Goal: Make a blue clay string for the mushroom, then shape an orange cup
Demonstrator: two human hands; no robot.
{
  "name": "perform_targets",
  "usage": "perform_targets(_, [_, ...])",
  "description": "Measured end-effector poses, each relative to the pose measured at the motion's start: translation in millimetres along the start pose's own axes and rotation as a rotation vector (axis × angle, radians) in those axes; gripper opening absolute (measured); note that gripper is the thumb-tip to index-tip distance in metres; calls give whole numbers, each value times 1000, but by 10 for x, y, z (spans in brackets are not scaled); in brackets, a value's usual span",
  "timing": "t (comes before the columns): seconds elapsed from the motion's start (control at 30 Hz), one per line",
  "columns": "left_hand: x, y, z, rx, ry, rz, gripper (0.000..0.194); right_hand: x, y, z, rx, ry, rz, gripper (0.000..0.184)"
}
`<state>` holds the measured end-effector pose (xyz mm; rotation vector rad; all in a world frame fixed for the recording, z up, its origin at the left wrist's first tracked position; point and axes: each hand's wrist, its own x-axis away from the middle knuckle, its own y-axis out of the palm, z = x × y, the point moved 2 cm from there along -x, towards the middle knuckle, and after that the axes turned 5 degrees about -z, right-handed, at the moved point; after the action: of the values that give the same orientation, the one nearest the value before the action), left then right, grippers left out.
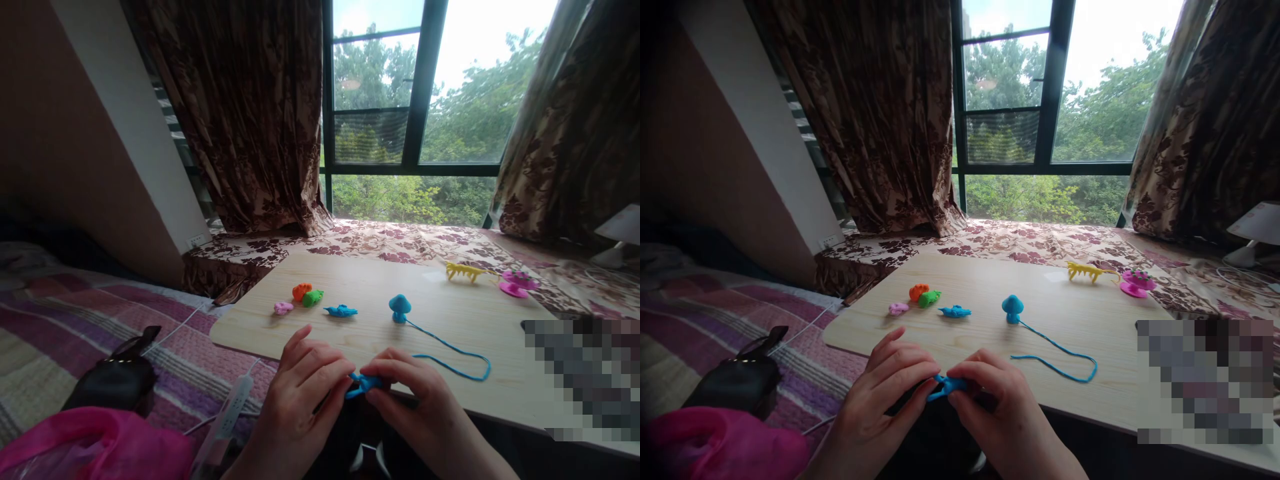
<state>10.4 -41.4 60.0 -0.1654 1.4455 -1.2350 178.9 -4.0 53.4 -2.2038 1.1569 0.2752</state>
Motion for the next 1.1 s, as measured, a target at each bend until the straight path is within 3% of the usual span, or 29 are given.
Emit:
perform_targets(0.33, [-41, -41, 58, 13, 49, 80, 20, 10, 3, 18, 14, 42, -15, 18])
perform_targets(0.57, [70, -9, -8, 27, -31, 32, 43, 31, -22, 46, 25, 29, 8, 20])
perform_targets(0.87, [92, 92, -55, 221, -221, -106, 23, 43, -34, 33, 39, 44, -28, 18])
perform_targets(1.1, [63, 80, -40, 282, -233, -130, 16, 45, -34, 47, 54, 73, -59, 16])
